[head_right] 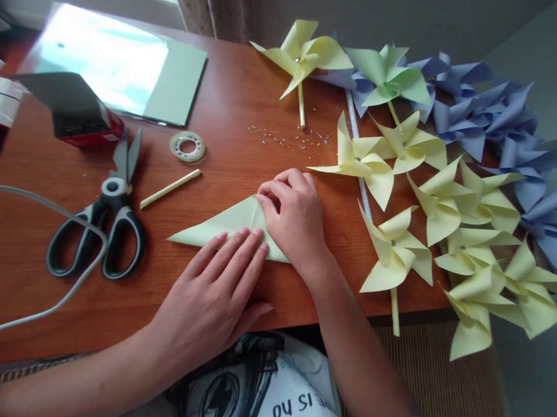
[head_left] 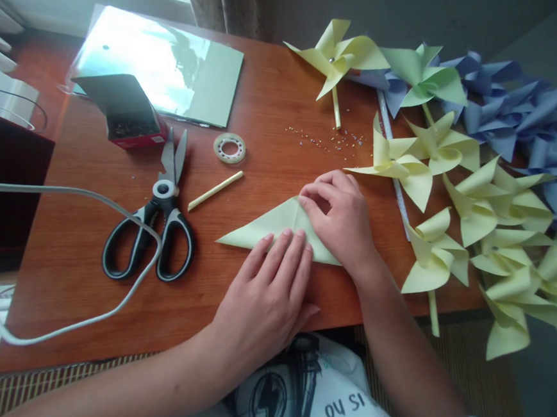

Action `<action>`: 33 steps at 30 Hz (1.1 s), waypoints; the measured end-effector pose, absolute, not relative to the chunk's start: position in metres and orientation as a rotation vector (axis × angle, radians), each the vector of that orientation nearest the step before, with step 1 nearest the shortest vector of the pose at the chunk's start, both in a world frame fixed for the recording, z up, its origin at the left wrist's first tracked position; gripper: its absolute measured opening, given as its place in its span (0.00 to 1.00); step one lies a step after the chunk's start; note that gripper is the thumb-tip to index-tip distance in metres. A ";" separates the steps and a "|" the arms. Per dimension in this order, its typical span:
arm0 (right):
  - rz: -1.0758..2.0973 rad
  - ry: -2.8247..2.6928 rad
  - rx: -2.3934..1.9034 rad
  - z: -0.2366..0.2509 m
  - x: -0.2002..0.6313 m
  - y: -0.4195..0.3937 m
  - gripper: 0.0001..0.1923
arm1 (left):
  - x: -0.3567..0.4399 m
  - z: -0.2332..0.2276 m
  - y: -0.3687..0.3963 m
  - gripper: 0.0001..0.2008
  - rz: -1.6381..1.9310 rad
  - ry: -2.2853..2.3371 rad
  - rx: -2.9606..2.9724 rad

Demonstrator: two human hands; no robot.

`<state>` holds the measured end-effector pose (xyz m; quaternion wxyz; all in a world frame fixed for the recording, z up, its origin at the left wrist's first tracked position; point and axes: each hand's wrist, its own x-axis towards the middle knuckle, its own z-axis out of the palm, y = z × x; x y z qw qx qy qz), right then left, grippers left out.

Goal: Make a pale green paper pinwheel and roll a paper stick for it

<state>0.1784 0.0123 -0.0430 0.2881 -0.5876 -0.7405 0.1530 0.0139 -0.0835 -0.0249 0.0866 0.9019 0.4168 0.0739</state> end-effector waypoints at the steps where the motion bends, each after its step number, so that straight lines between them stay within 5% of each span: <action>1: 0.398 -1.979 -1.574 -0.043 0.178 0.012 0.05 | 0.014 -0.025 -0.083 0.33 0.225 1.243 2.688; 25: 0.291 -2.143 -1.573 -0.038 0.179 0.005 0.05 | 0.016 -0.030 -0.086 0.35 0.227 1.253 2.713; 33: 0.267 -2.165 -1.622 -0.037 0.178 0.003 0.05 | 0.007 -0.035 -0.089 0.50 0.151 1.124 2.711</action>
